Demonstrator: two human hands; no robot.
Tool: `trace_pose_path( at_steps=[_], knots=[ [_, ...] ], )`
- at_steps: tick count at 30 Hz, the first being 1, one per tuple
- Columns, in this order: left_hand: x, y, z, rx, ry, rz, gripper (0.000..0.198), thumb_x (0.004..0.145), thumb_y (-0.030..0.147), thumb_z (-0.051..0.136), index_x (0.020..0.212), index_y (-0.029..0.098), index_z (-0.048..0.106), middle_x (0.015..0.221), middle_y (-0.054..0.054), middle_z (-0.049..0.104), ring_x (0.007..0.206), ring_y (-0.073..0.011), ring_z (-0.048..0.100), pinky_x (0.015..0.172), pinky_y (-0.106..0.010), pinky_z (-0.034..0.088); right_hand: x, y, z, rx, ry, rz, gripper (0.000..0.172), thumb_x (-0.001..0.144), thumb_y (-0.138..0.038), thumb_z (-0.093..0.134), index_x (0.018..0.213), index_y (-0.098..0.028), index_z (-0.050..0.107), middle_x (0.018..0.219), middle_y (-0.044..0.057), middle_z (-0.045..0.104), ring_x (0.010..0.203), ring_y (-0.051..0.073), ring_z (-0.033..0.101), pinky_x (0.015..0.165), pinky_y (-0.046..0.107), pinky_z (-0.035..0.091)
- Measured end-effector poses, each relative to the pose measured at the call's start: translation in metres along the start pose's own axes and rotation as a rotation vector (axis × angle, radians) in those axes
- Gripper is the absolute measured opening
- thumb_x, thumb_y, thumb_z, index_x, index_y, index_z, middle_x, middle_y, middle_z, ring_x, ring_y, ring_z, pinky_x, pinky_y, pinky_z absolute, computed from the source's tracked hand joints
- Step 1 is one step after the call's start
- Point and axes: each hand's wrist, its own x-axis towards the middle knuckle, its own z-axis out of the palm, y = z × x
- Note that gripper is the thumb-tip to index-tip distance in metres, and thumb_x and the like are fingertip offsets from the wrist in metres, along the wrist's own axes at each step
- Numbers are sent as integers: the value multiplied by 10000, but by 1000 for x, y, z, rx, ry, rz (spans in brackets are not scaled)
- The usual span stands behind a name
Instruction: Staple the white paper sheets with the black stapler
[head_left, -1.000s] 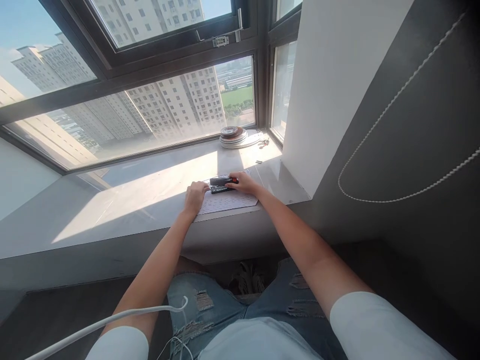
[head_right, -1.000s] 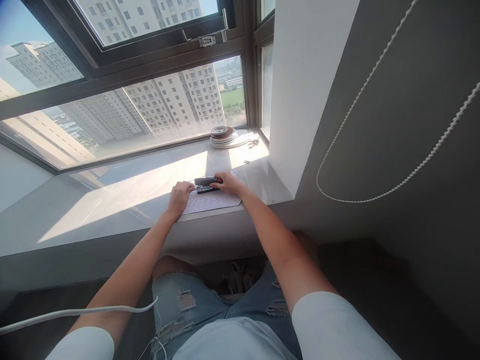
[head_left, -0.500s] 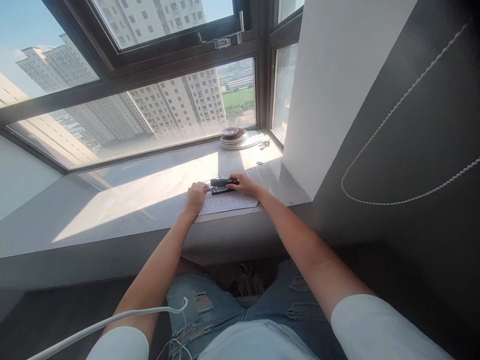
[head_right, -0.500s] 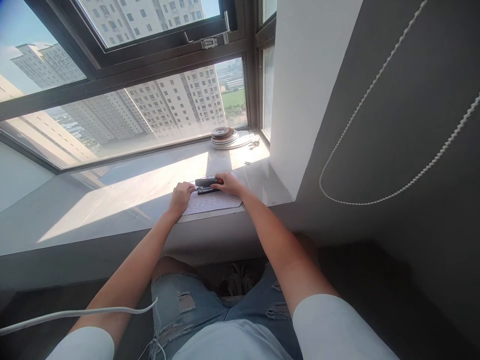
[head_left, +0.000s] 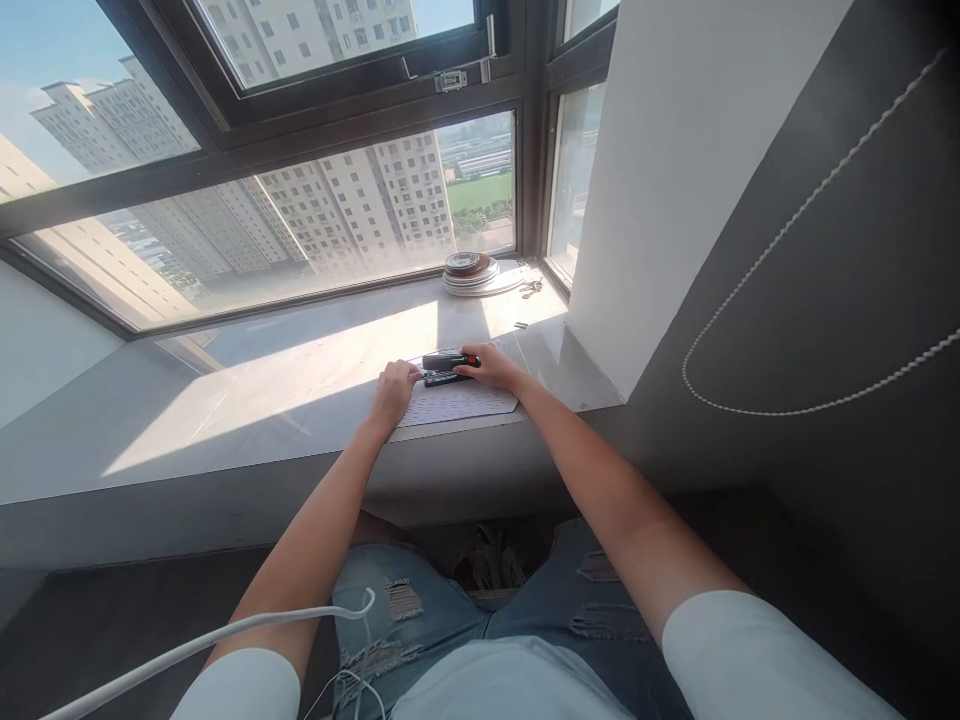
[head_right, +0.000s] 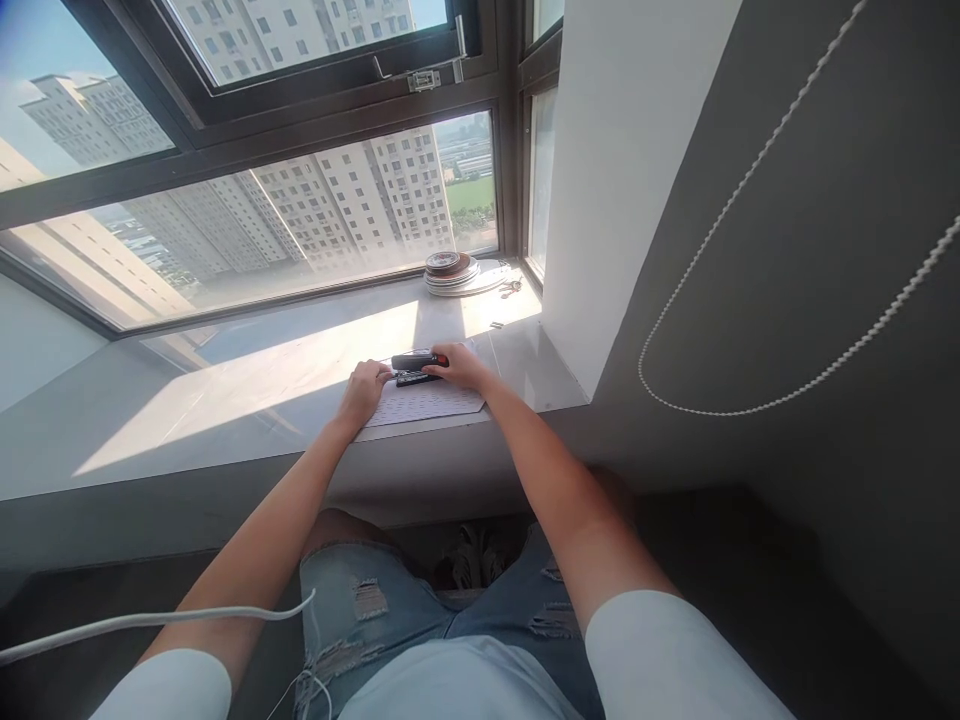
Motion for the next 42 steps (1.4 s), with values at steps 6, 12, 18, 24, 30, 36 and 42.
trace_pose_path(
  at_steps=[6,12,18,24,30,36,42],
  knots=[
    [1,1,2,13,-7,13,108,1030,192,550,987,206,649,1046,-115,681,1035,-301,570,918,-450,453,0,0,-1,9,1,-11,385,886,-569,649,799,-203,566,745,2,547,744,176,495,697,299,304],
    [-1,1,1,1,7,52,144,1055,205,509,960,210,617,1016,-109,671,982,-281,563,873,-425,448,-1,-2,-2,1,-10,2,411,892,-596,626,778,-212,534,735,3,547,723,177,497,678,296,305],
    [-1,2,1,-15,2,32,120,1047,212,534,964,209,621,1019,-107,678,997,-284,568,902,-441,452,-2,-4,-4,3,-18,13,409,885,-605,627,842,-198,605,772,13,579,759,185,516,712,309,331],
    [-1,3,2,-12,-4,25,95,1031,222,563,981,200,642,1032,-118,687,1017,-293,574,921,-455,465,-2,-5,-4,17,-23,20,388,879,-580,636,865,-193,635,794,23,611,766,188,522,718,309,341],
    [0,2,-2,-88,-10,22,123,1004,242,584,966,206,695,1035,-117,719,1074,-296,603,974,-458,494,-2,-2,-3,18,-4,21,392,876,-586,644,863,-194,631,803,27,615,782,198,538,725,309,350],
    [-7,-12,-15,-222,-12,-55,183,958,293,637,1028,223,792,1072,-93,768,1067,-271,683,963,-440,547,-3,-1,-2,22,-4,2,393,887,-594,639,846,-204,612,799,25,619,779,199,536,719,306,344],
    [-20,-1,-31,-307,-4,-259,449,897,265,699,1336,174,709,1153,-124,801,1130,-306,728,1011,-482,556,-3,-2,-2,31,-14,16,419,887,-620,632,821,-210,580,776,15,580,751,190,513,698,306,330]
  ],
)
